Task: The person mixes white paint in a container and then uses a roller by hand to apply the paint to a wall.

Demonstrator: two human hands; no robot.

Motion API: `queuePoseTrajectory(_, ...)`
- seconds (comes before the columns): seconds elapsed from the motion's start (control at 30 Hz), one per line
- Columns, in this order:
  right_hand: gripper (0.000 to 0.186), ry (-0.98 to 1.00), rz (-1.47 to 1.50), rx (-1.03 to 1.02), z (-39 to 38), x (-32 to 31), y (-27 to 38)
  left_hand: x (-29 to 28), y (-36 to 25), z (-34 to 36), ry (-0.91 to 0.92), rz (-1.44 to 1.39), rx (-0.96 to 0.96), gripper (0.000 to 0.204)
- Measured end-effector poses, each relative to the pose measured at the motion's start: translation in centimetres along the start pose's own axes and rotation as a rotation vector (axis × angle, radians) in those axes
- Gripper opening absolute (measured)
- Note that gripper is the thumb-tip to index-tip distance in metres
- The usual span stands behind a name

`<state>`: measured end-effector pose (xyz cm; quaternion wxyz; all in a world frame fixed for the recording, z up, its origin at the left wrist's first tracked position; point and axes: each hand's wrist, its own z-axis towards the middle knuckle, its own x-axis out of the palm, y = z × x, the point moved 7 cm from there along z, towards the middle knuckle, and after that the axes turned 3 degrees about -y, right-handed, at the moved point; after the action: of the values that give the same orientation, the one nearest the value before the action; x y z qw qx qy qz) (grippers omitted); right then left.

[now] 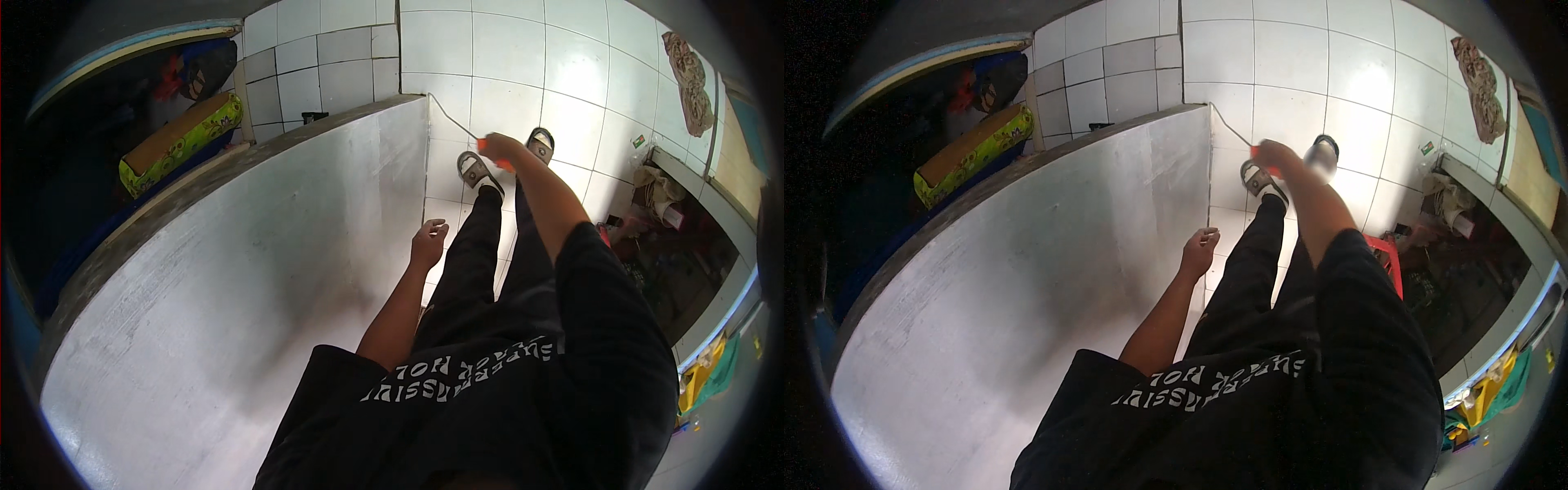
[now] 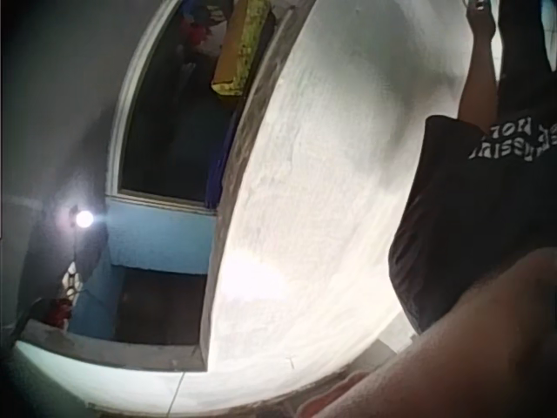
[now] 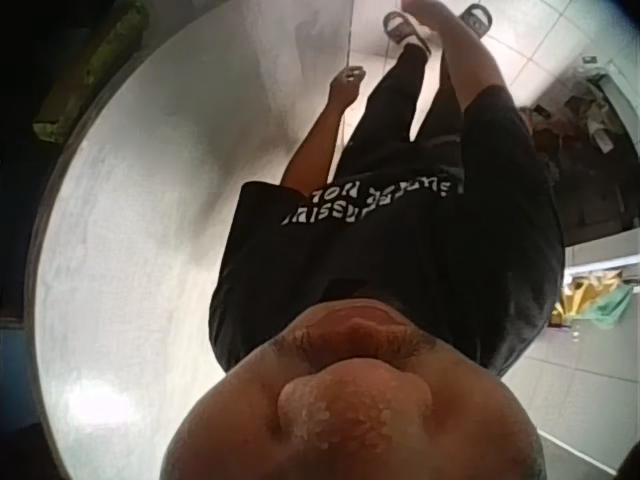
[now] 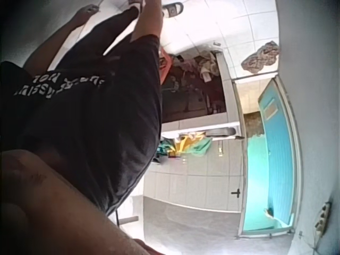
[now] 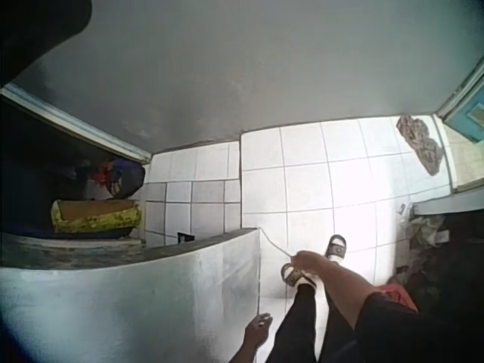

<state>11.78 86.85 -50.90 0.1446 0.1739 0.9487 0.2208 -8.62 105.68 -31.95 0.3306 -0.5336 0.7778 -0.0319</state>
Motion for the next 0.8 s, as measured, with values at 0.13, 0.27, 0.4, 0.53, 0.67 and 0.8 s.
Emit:
queuePoseTrajectory(0.13, 0.046, -0.095, -0.134, -0.071, -5.1, -0.4, -4.4, 0.7, 0.7, -0.4, 0.032, -0.015, -0.014, 0.039)
queuePoseTrajectory(0.27, 0.024, -0.191, -0.113, 0.100, -11.1, 0.0, -4.7, 1.5, 1.5, 0.0, 0.022, 0.030, 0.035, 0.039)
queuePoseTrajectory(0.4, 0.023, -0.001, -0.240, 0.078, -10.1, 2.6, -5.6, 1.9, 1.2, 0.4, 0.033, 0.025, 0.069, 0.039)
queuePoseTrajectory(0.53, 0.028, -0.121, -0.145, 0.130, -9.3, 3.4, -2.8, 0.5, 1.6, 0.0, 0.018, -0.051, 0.034, 0.038)
queuePoseTrajectory(0.67, 0.032, -0.200, -0.155, 0.165, -7.4, 4.7, -3.0, 0.0, 3.7, 0.4, -0.018, -0.067, 0.063, 0.040)
queuePoseTrajectory(0.8, 0.033, -0.259, -0.123, 0.158, -8.4, 4.8, 0.2, -0.3, 5.2, -0.3, -0.014, -0.030, -0.026, 0.041)
